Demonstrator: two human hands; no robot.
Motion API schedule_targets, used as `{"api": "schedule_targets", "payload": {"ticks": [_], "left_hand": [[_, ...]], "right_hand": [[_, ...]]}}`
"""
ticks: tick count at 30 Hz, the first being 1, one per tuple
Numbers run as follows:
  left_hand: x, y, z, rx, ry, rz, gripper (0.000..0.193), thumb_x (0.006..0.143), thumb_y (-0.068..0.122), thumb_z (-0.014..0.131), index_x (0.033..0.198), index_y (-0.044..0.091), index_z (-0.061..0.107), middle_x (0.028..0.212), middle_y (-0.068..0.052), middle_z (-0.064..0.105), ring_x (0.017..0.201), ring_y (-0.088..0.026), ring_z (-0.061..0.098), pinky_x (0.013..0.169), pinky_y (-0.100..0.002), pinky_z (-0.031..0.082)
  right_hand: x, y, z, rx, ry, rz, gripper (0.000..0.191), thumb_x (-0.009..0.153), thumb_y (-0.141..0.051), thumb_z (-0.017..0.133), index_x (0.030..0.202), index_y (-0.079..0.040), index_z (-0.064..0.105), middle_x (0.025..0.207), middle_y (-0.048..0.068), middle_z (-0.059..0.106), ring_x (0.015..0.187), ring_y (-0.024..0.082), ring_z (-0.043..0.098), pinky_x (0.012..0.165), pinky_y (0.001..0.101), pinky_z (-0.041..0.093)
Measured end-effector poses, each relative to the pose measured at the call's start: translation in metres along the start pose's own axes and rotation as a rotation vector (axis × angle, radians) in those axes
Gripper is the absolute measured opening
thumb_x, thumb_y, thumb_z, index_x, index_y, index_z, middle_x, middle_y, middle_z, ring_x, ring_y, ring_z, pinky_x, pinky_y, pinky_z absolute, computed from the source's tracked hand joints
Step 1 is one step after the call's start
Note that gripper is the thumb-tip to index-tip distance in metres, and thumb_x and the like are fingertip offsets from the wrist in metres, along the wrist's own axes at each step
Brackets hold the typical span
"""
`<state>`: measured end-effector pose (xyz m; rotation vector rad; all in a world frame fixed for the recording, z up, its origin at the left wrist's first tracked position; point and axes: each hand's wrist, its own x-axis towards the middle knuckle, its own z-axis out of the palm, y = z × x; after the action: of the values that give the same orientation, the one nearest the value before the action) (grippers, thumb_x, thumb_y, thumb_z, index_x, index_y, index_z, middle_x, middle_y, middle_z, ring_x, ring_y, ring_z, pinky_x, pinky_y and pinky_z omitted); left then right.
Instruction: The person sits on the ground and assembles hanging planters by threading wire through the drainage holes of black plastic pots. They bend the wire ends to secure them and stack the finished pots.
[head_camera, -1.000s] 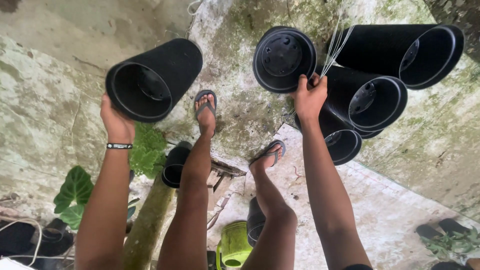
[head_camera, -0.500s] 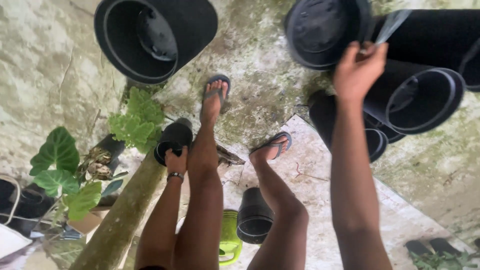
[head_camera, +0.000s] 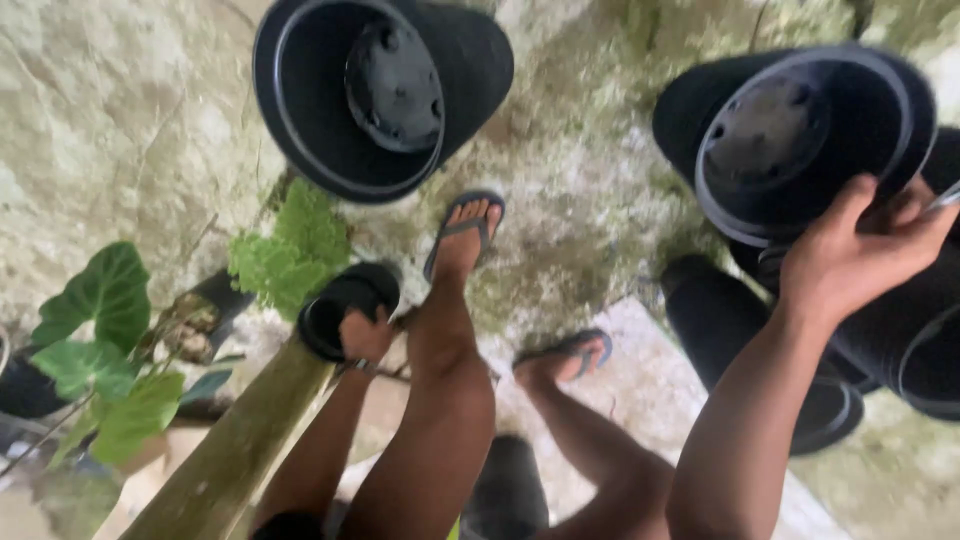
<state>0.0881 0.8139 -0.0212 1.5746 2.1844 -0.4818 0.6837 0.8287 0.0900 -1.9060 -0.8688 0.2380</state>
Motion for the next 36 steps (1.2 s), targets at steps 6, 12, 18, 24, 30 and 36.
{"api": "schedule_targets", "payload": {"ticks": [6,12,18,24,30,36], "left_hand": [[0.063,0.008,-0.088,-0.133,0.176,0.442,0.040,0.086,0.022,0.073,0.108,-0.010,0.064,0.094,-0.033,0.068,0.088,-0.052,0.066,0.075,-0.056,0.054],[0.185,0.092,-0.151,0.101,0.242,0.904,0.026,0.088,0.018,0.069,0.112,0.008,0.071,0.104,-0.021,0.072,0.099,-0.045,0.068,0.090,-0.052,0.054],[0.248,0.139,-0.139,0.347,0.371,1.162,0.058,0.071,0.025,0.077,0.125,0.007,0.068,0.132,-0.024,0.065,0.125,-0.046,0.057,0.108,-0.053,0.044],[0.266,0.140,-0.120,0.193,0.214,1.090,0.068,0.075,0.028,0.075,0.139,0.008,0.060,0.145,-0.024,0.056,0.139,-0.044,0.047,0.119,-0.049,0.036],[0.251,0.168,-0.125,0.296,0.299,1.096,0.067,0.079,0.038,0.073,0.138,0.007,0.061,0.151,-0.026,0.052,0.142,-0.046,0.044,0.117,-0.051,0.036],[0.180,0.212,-0.128,0.973,0.071,0.614,0.074,0.089,0.067,0.060,0.145,0.019,0.058,0.154,-0.016,0.053,0.144,-0.033,0.051,0.122,-0.045,0.039]], "right_hand": [[0.004,-0.005,0.012,-0.024,0.052,-0.058,0.032,0.092,0.016,0.045,0.122,0.011,0.055,0.106,0.009,0.052,0.094,0.016,0.049,0.088,0.0269,0.043],[-0.004,0.003,0.016,0.069,0.148,-0.009,0.023,0.103,0.008,0.045,0.119,0.008,0.062,0.108,0.007,0.067,0.097,0.013,0.061,0.093,0.0241,0.050],[0.003,0.022,0.015,0.049,0.238,-0.114,0.016,0.107,0.007,0.050,0.121,0.007,0.057,0.103,0.009,0.061,0.092,0.015,0.055,0.086,0.0273,0.048],[0.001,-0.020,-0.006,-0.308,0.361,-0.350,0.012,0.102,-0.001,0.064,0.105,0.003,0.053,0.092,0.015,0.064,0.082,0.030,0.067,0.076,0.0411,0.053],[0.001,-0.048,-0.021,-0.348,0.321,-0.270,0.029,0.104,-0.013,0.073,0.095,0.002,0.050,0.070,0.015,0.057,0.064,0.036,0.063,0.060,0.0459,0.048],[-0.005,-0.042,-0.021,-0.254,0.274,-0.240,0.030,0.114,-0.017,0.064,0.097,0.002,0.048,0.072,0.018,0.058,0.067,0.039,0.060,0.063,0.0471,0.045]]}}
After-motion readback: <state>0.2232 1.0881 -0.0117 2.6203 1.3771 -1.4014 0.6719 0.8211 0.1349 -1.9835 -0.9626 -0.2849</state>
